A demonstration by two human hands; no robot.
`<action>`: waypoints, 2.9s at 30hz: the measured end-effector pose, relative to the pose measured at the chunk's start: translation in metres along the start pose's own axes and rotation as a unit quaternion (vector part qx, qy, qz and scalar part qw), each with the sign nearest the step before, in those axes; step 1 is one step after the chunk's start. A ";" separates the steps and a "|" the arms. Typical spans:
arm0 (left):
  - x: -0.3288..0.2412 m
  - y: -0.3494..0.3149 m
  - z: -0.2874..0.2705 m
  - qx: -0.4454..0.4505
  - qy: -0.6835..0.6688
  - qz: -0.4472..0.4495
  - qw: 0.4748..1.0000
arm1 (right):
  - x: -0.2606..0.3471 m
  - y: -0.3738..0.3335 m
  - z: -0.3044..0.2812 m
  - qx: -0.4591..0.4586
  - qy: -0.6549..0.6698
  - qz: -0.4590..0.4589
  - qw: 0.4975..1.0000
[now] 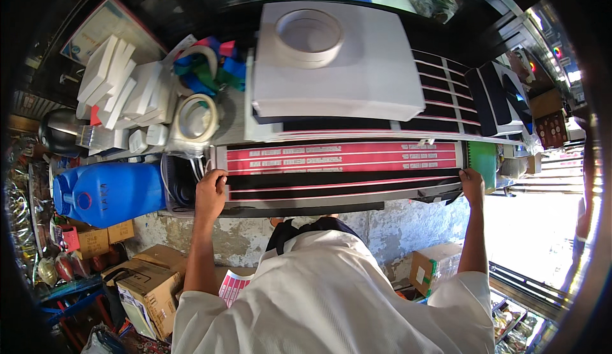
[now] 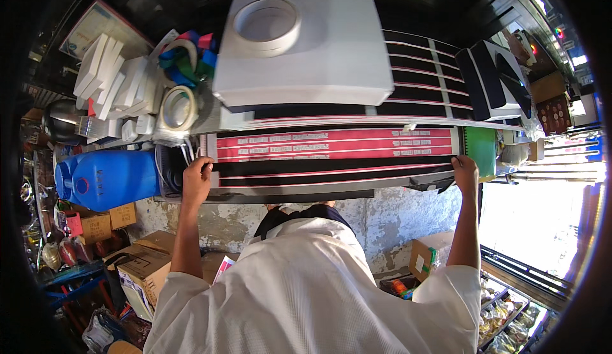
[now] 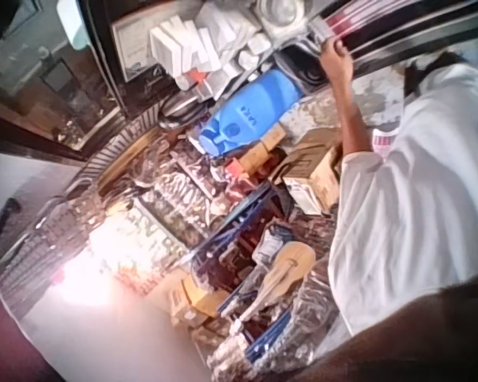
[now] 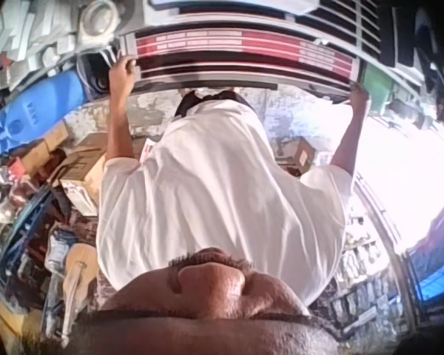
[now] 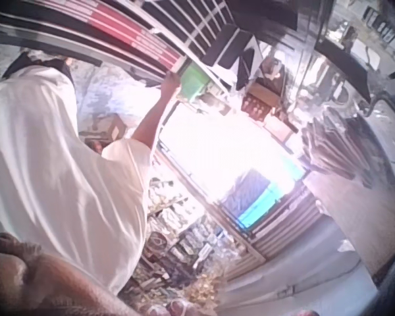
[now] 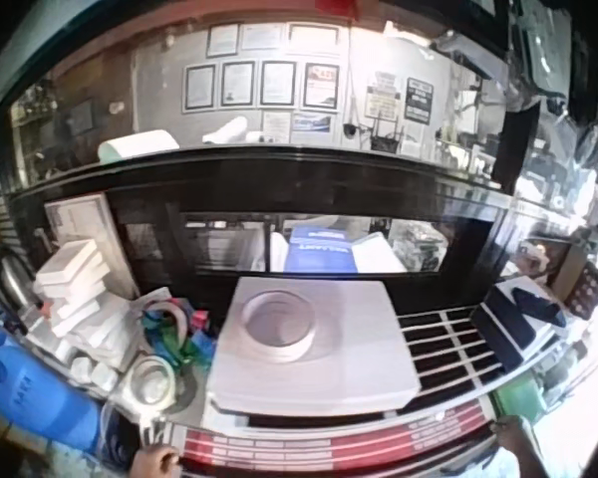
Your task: The person repeatedly picks up black cables from a basket and places them into the slots of a black and pink striped rack. They also handle a roll of white tape, peeling and applying small pieces to the rack while continuing to insert cables.
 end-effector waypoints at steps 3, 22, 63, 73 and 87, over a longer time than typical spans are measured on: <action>0.008 0.002 0.041 -0.053 0.094 -0.001 0.994 | -0.015 0.035 0.024 0.067 0.012 -0.026 0.997; 0.062 0.002 0.098 -0.103 0.247 -0.149 0.952 | -0.111 0.117 0.129 0.167 -0.051 -0.013 0.984; 0.085 -0.032 0.120 -0.229 0.266 -0.077 0.933 | -0.168 0.083 0.110 -0.089 -0.097 0.139 0.981; 0.052 -0.112 0.143 -0.333 0.096 -0.220 0.912 | -0.123 -0.068 0.147 -0.160 0.071 0.096 0.980; 0.061 -0.009 0.134 -0.383 0.116 -0.319 0.859 | -0.125 -0.144 0.152 -0.064 0.059 0.099 0.991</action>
Point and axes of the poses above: each hand's wrist, its own y-axis towards the middle knuckle, its own z-axis out of the palm, x = y × z, the point moved 2 cm from there along y, towards the middle knuckle, and after that the axes turned 11 degrees about -y, right-handed, at the moved point
